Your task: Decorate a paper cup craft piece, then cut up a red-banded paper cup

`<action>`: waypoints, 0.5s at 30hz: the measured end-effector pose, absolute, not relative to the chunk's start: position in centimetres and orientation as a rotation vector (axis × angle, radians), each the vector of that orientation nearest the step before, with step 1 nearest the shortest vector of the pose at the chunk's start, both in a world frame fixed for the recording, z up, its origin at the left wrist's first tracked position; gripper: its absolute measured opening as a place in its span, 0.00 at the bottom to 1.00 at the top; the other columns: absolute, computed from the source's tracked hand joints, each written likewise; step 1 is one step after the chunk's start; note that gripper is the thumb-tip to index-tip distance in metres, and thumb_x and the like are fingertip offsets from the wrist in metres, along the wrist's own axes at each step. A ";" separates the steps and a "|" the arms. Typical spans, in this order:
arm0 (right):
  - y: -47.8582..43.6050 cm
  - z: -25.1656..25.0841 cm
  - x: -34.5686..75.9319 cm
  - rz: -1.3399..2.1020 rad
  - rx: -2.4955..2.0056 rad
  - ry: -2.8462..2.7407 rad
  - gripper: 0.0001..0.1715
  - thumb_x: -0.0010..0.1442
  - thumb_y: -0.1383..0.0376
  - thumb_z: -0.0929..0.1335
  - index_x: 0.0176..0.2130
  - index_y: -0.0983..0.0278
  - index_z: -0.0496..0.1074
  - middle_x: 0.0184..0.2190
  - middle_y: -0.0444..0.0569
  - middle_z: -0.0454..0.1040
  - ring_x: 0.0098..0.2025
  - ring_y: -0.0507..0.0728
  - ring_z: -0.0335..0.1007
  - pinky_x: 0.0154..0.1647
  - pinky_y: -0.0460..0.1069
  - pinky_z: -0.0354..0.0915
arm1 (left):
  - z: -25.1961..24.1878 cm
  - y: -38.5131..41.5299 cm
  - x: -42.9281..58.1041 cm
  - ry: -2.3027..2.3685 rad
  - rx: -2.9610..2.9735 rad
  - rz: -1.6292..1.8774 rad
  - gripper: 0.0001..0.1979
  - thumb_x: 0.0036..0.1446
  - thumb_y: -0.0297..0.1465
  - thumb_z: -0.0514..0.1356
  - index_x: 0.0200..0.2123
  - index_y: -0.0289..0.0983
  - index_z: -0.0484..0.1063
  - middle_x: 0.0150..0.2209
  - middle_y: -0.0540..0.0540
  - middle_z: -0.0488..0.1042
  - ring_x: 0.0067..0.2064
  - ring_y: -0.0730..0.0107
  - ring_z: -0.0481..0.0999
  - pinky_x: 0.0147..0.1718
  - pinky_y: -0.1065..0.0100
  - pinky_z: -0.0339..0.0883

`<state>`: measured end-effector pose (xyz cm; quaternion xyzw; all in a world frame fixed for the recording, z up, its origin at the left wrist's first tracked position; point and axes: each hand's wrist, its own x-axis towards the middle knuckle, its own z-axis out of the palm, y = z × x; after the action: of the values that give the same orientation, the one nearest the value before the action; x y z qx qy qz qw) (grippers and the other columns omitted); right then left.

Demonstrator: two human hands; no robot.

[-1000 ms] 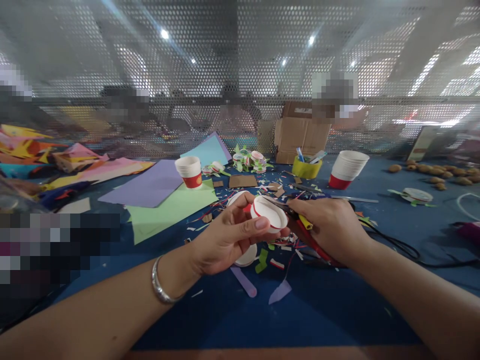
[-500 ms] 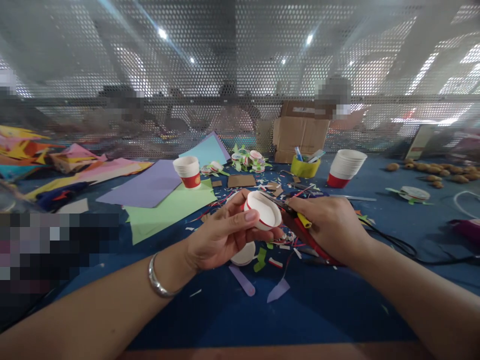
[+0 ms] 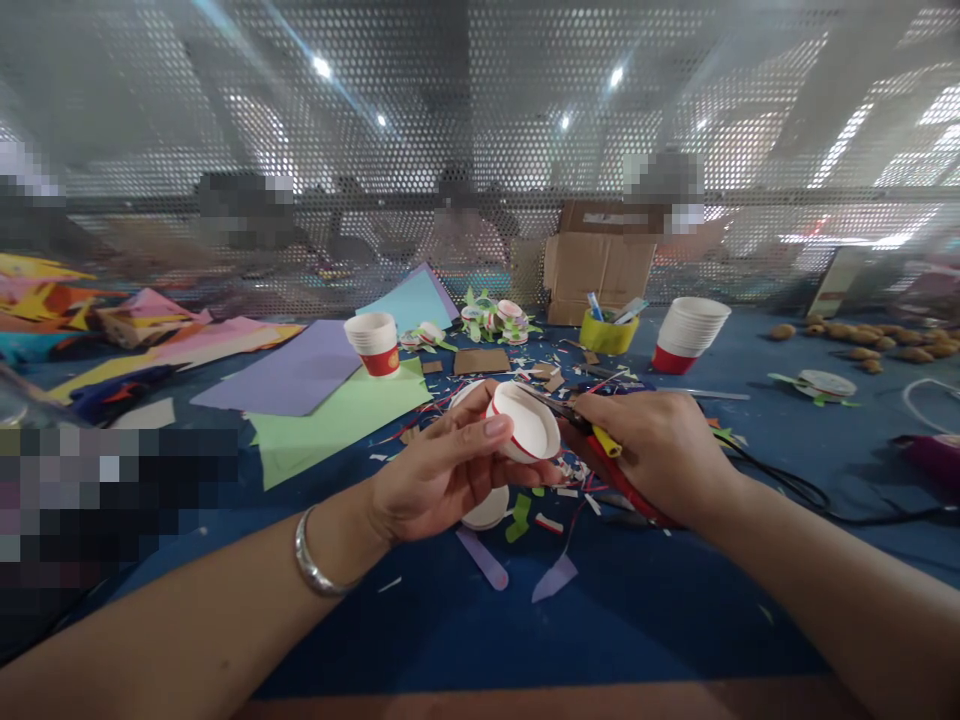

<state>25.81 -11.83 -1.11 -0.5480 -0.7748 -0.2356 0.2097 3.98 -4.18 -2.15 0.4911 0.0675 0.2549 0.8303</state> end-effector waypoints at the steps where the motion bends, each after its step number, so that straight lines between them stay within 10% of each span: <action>1: -11.8 -1.1 25.8 -0.653 -1.521 -2.156 0.14 0.63 0.65 0.63 0.32 0.64 0.76 0.20 0.47 0.76 0.20 0.54 0.69 0.25 0.50 0.44 | -2.2 -4.1 4.0 0.144 1.035 0.532 0.15 0.60 0.38 0.67 0.45 0.34 0.74 0.41 0.41 0.82 0.40 0.65 0.84 0.40 0.72 0.76; 15: -11.8 -1.2 25.6 -0.655 -1.677 -2.138 0.15 0.53 0.70 0.62 0.33 0.63 0.78 0.19 0.47 0.77 0.21 0.54 0.67 0.25 0.50 0.42 | -1.8 -4.5 4.0 0.154 1.034 0.576 0.16 0.56 0.32 0.70 0.47 0.36 0.75 0.46 0.43 0.81 0.46 0.62 0.83 0.49 0.66 0.76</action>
<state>25.61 -11.82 -1.19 -0.5910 -0.7535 -0.2308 0.1724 3.98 -4.45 -1.81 0.4868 0.0723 0.2711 0.8272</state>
